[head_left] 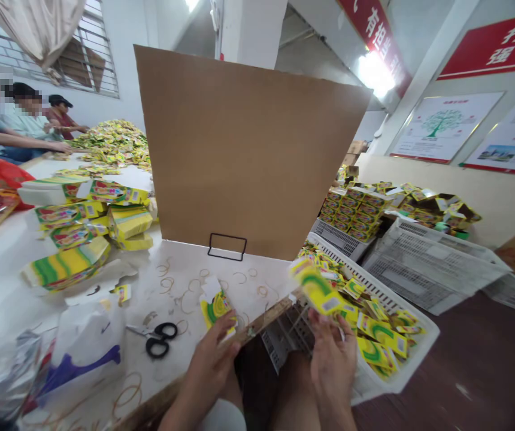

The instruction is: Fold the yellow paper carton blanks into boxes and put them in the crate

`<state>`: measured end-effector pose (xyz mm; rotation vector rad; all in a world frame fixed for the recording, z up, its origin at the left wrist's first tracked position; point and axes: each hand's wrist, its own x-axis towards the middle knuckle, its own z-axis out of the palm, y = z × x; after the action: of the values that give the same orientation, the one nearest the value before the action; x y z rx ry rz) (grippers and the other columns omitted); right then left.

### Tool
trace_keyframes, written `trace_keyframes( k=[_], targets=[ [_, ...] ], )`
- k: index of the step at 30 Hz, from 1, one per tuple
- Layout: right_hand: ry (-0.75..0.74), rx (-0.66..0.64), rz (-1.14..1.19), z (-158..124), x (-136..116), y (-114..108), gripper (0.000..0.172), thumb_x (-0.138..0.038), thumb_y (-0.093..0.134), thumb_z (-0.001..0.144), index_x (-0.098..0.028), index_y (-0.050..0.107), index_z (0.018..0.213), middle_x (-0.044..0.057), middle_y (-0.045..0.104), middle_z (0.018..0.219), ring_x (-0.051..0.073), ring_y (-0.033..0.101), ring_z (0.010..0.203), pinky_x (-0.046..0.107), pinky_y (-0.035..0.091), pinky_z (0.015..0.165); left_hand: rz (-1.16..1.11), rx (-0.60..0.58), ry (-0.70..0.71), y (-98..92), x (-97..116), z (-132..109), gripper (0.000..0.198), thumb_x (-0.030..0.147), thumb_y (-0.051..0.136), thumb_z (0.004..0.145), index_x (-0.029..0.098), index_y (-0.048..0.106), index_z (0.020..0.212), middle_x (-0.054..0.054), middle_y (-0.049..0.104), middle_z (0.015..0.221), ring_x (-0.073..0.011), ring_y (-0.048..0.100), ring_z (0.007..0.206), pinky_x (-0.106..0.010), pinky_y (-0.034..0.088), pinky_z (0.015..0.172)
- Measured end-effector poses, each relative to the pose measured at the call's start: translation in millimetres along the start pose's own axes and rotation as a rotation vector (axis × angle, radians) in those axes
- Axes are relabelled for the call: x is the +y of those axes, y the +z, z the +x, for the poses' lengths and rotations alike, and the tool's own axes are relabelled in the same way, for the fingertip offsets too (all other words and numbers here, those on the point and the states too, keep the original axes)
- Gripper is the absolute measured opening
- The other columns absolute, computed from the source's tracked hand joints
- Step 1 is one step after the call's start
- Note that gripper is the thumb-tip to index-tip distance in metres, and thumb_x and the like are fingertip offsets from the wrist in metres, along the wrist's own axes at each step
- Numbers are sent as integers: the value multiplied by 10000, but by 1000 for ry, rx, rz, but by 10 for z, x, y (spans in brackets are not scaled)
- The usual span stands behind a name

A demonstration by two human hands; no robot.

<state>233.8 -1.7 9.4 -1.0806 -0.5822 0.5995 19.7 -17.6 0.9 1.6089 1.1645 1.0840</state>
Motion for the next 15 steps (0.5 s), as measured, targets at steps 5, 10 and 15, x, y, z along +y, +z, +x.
trace_keyframes(
  k=[5, 10, 15],
  targets=[
    [-7, -386, -411, -43, 241, 202, 478, -513, 568, 769, -125, 552, 1048, 129, 628, 1011, 233, 607, 925, 401, 468, 862, 363, 50, -50, -79, -284, 65, 458, 291, 426, 842, 70, 555, 1222, -165, 502, 1318, -267, 436, 1263, -450, 301, 1089],
    [-158, -642, -742, -426, 471, 707, 183, -228, 648, 709, -161, 704, 869, 113, 640, 982, 320, 499, 1031, 535, 151, 1033, 350, 20, -44, -43, -336, 60, 430, 231, 486, 794, 85, 616, 1177, -168, 537, 1286, -291, 469, 1241, -444, 338, 1064],
    [-202, -657, -887, -502, 567, 944, 168, -96, 627, 660, -103, 692, 815, 157, 619, 924, 353, 481, 1011, 549, 84, 1018, 298, -11, -52, -66, -251, 68, 479, 156, 477, 758, 128, 606, 1218, -139, 547, 1277, -287, 466, 1244, -460, 341, 1060]
  ],
)
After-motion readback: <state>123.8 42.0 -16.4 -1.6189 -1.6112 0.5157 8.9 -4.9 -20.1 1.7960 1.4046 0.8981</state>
